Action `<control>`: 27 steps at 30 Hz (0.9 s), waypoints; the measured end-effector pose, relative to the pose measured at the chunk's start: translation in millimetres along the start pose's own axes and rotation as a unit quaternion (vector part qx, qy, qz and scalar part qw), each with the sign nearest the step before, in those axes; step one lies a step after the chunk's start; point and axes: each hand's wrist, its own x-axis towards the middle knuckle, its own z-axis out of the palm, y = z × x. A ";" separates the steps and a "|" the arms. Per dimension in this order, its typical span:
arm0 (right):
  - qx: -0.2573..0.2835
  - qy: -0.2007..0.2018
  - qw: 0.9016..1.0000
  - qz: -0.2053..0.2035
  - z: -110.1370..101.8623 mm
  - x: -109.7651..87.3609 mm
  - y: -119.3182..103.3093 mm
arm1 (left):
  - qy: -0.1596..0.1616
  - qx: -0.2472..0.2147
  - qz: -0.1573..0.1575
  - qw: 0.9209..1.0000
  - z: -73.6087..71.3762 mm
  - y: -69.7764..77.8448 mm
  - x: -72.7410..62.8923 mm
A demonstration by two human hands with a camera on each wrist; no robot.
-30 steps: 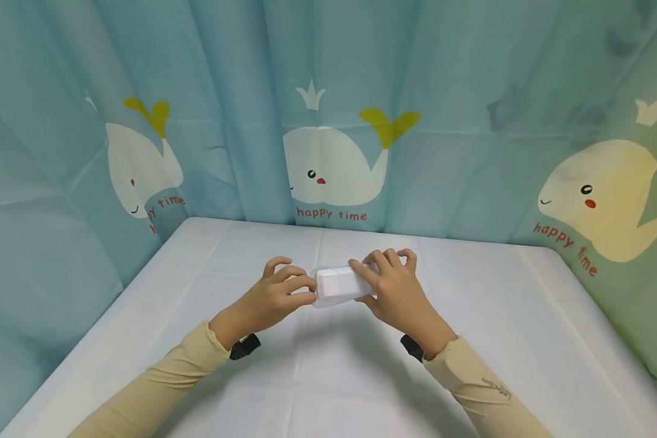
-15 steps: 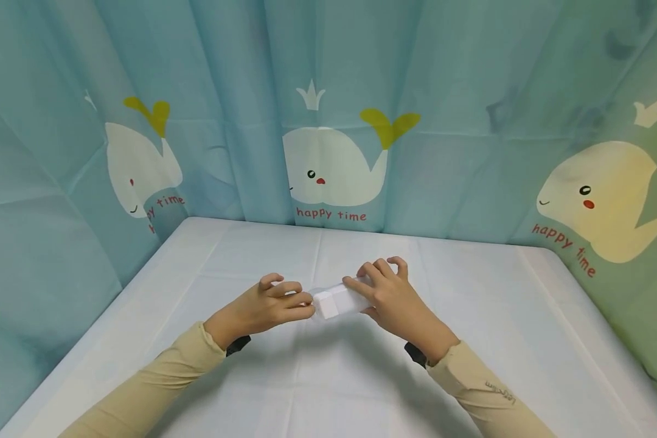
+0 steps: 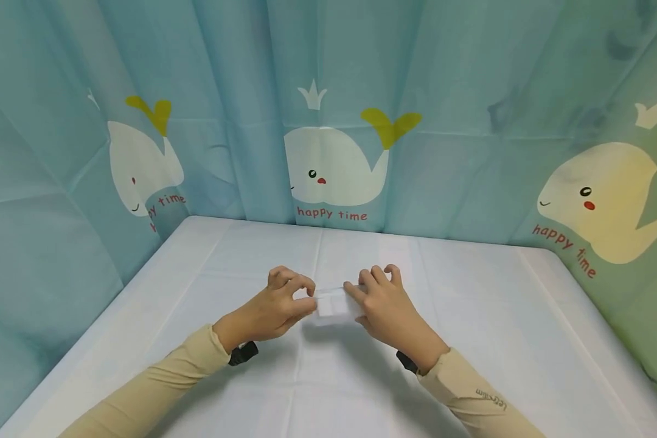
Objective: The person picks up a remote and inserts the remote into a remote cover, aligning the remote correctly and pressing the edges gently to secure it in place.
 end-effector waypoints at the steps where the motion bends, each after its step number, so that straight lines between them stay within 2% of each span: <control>1: -0.008 0.000 1.000 0.005 0.4 -0.4 0.2 | -0.001 -0.018 -0.018 1.000 -0.9 2.3 0.9; 3: -0.020 0.004 1.000 0.014 1.3 -2.6 1.0 | -0.006 -0.037 -0.047 0.998 -2.6 5.9 1.9; 5: -0.020 0.010 1.000 0.019 3.1 -5.8 2.2 | -0.021 -0.019 -0.061 0.998 -3.6 7.4 1.5; 9: 0.002 0.030 0.999 0.029 4.2 -9.9 2.4 | -0.052 0.029 -0.050 0.997 1.9 7.4 -3.3; 11: 0.017 0.043 0.998 0.035 3.6 -10.1 1.9 | -0.041 0.052 -0.036 0.997 6.9 6.4 -5.6; 15: 0.035 0.058 0.997 0.045 1.7 -8.6 0.3 | 0.010 0.065 -0.014 0.998 13.4 5.2 -5.2; 18: 0.026 0.059 0.997 0.046 1.3 -7.0 -1.6 | 0.020 0.040 -0.010 0.999 12.6 6.2 -3.1; 21: 0.013 0.061 0.997 0.042 1.8 -5.6 -3.8 | 0.013 -0.010 -0.030 0.999 7.7 8.3 -1.2; 23: 0.002 0.065 0.997 0.034 2.4 -5.0 -5.2 | 0.002 -0.049 -0.060 0.997 3.6 9.2 0.1; 25: -0.002 0.071 0.997 0.029 3.5 -4.5 -5.9 | -0.020 -0.072 -0.096 0.993 -0.2 9.1 1.6; 27: -0.002 0.081 0.996 0.025 4.4 -4.1 -6.4 | -0.054 -0.075 -0.128 0.987 -2.3 7.9 2.6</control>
